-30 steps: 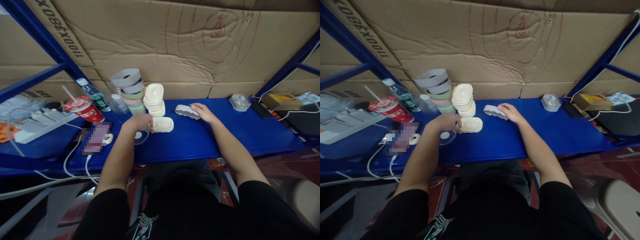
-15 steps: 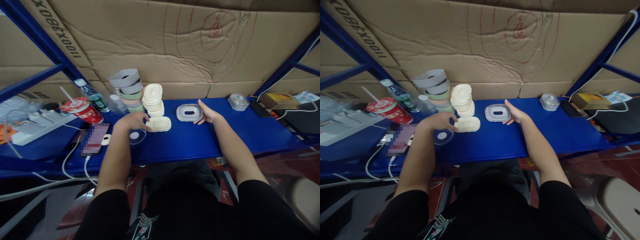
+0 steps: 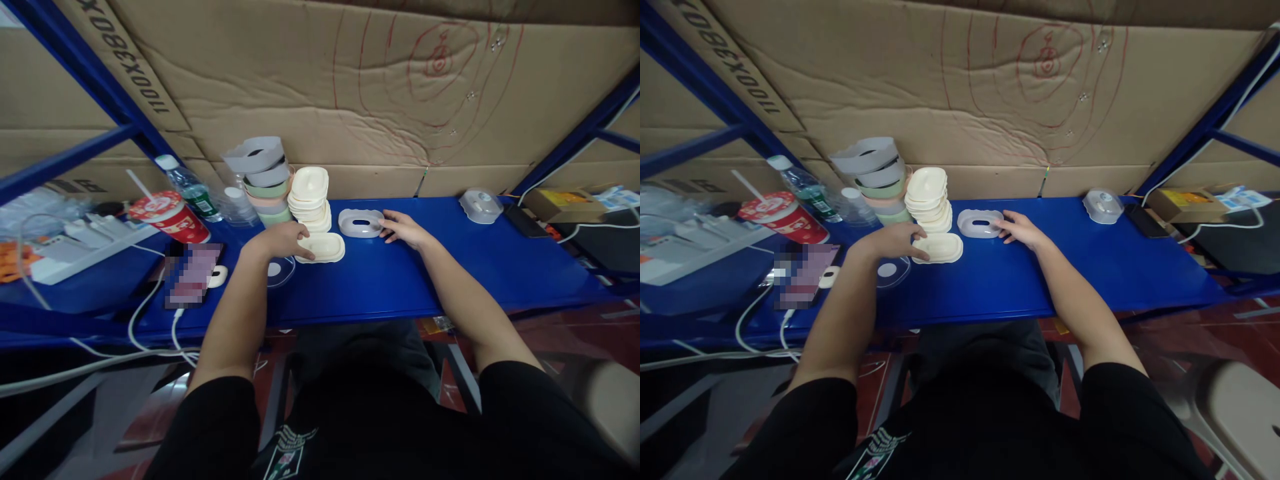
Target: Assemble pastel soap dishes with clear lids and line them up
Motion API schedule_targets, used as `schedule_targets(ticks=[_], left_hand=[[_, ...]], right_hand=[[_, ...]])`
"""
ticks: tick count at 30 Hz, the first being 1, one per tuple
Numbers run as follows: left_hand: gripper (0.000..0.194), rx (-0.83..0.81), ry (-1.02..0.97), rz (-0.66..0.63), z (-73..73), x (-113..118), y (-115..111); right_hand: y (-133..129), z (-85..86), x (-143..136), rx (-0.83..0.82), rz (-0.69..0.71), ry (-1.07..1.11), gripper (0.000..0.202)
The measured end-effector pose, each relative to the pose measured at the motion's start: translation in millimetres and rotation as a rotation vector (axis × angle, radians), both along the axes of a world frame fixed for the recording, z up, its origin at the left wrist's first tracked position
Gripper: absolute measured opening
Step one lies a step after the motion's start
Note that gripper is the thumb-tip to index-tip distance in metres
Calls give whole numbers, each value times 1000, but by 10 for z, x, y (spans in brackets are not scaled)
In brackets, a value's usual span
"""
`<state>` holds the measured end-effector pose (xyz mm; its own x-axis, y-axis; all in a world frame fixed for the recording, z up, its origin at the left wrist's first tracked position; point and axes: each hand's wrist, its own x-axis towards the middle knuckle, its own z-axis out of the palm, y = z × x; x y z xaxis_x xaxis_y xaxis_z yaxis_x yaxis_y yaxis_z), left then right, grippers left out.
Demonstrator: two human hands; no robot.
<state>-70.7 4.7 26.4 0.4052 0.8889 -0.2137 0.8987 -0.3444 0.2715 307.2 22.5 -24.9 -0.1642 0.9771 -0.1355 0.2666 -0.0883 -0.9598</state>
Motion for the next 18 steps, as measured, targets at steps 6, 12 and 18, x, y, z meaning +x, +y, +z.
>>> schedule_targets(ticks=[6,12,18], left_hand=[[77,24,-44,8,-10,77,-2],[77,45,-55,-10,-75,129,17],[76,39,-77,-7,-73,188,0]], right_hand=[[-8,-48,1,81,89,87,68],[-5,-123,-54,119,148,100,87],[178,-91,265,373,16,-211,109]])
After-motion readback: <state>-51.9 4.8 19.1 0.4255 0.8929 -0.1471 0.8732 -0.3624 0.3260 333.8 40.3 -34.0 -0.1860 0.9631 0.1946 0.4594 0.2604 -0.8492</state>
